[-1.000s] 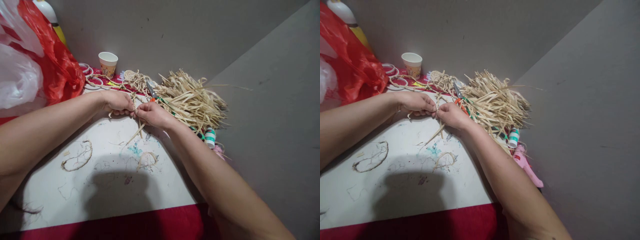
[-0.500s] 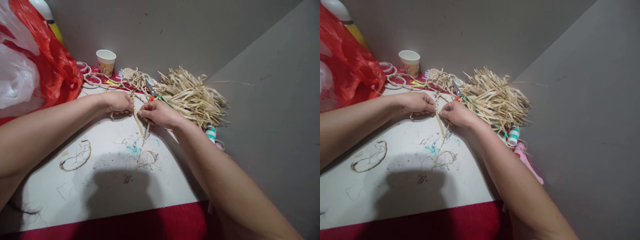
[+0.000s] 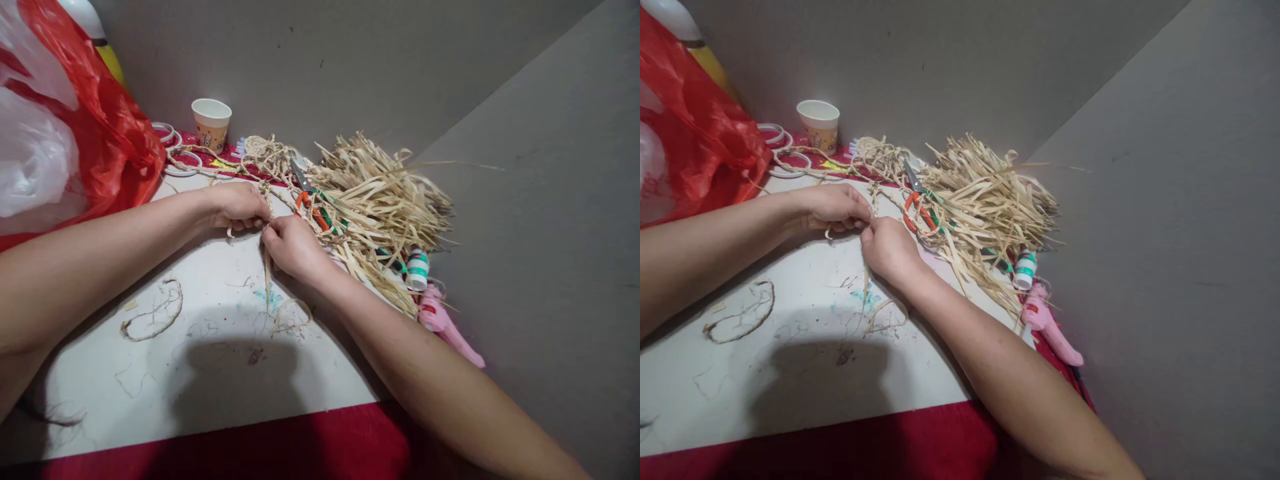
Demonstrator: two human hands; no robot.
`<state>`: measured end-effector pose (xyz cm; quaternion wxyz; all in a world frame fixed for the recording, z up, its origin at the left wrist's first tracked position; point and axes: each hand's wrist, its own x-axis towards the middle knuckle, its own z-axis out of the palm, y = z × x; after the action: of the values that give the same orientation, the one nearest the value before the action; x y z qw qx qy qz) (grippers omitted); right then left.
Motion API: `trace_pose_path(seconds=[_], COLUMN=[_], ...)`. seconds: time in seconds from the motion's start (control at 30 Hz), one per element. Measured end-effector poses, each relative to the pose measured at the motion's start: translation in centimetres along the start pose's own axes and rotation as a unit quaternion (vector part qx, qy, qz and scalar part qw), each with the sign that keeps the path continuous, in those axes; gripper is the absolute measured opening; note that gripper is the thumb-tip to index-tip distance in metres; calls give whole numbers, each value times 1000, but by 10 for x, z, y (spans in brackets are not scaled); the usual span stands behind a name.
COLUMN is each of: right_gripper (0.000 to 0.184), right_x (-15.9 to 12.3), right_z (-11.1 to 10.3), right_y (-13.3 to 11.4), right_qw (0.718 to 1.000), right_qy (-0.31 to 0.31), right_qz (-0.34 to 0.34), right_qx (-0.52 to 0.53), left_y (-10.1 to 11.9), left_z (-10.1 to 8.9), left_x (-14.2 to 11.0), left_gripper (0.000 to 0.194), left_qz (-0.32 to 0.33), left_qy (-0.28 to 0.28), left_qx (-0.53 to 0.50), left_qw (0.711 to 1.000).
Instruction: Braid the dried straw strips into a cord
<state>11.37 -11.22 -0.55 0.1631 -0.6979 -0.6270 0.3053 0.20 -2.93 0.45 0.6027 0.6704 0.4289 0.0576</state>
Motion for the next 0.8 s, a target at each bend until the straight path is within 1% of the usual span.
trace_pose_path(seconds=[0.03, 0.1, 0.23, 0.3, 0.33, 0.4, 0.43, 0.47, 0.5, 0.53, 0.57, 0.6, 0.63, 0.67, 0.7, 0.73, 0.77, 0.8], right_gripper=[25, 29, 36, 34, 31, 27, 26, 27, 29, 30, 31, 30, 28, 25, 23, 22, 21, 20], right_x=[-1, -1, -6, -16, -23, -41, -50, -58, -65, -70, -71, -71, -68, -63, -57, -51, -45, -40], right_z=[2, 4, 7, 6, 4, -4, -9, -15, -23, -31, -39, -48, -57, -65, -74, -81, -87, -92], right_y=[1, 2, 0, -5, -7, -12, -14, -14, -13, -11, -6, 0, 8, 16, 26, 35, 43, 50], right_qw=[997, 978, 957, 951, 950, 950, 950, 946, 940, 936, 940, 954, 970, 982, 985, 981, 973, 965], right_qy=[37, 99, 102, 80, 56, -25, -81, -151, -215, -257, -263, -231, -171, -88, -16, 50, 96, 131], right_qz=[-23, -58, -71, -95, -117, -174, -201, -227, -238, -234, -216, -185, -148, -113, -76, -51, -31, -15], right_qx=[-63, -172, -261, -282, -284, -257, -224, -173, -116, -57, -1, 47, 88, 126, 154, 182, 208, 228], left_y=[0, 1, 1, 1, 1, 0, 0, -1, -2, -4, -5, -7, -9, -11, -12, -13, -14, -14], left_z=[0, -1, -2, -3, -3, -4, -4, -5, -5, -6, -6, -7, -7, -8, -8, -9, -10, -10], left_x=[0, 1, 1, 1, 0, 1, 1, 2, 2, 3, 5, 6, 7, 8, 9, 9, 10, 10], left_gripper=[29, 32, 30, 29, 27, 22, 19, 17, 16, 15, 15, 15, 15, 15, 16, 16, 16, 16], left_qz=[-4, -8, -5, -7, -6, -2, 1, 5, 7, 10, 14, 18, 21, 25, 29, 32, 33, 32], left_qy=[-9, -21, -14, -16, -21, -36, -44, -50, -56, -63, -71, -79, -88, -97, -104, -109, -113, -116], left_qx=[-18, -46, -79, -88, -95, -111, -119, -127, -134, -141, -148, -154, -160, -165, -169, -172, -174, -176], left_qw=[1000, 999, 997, 996, 995, 993, 992, 991, 989, 988, 986, 985, 983, 981, 980, 979, 978, 977])
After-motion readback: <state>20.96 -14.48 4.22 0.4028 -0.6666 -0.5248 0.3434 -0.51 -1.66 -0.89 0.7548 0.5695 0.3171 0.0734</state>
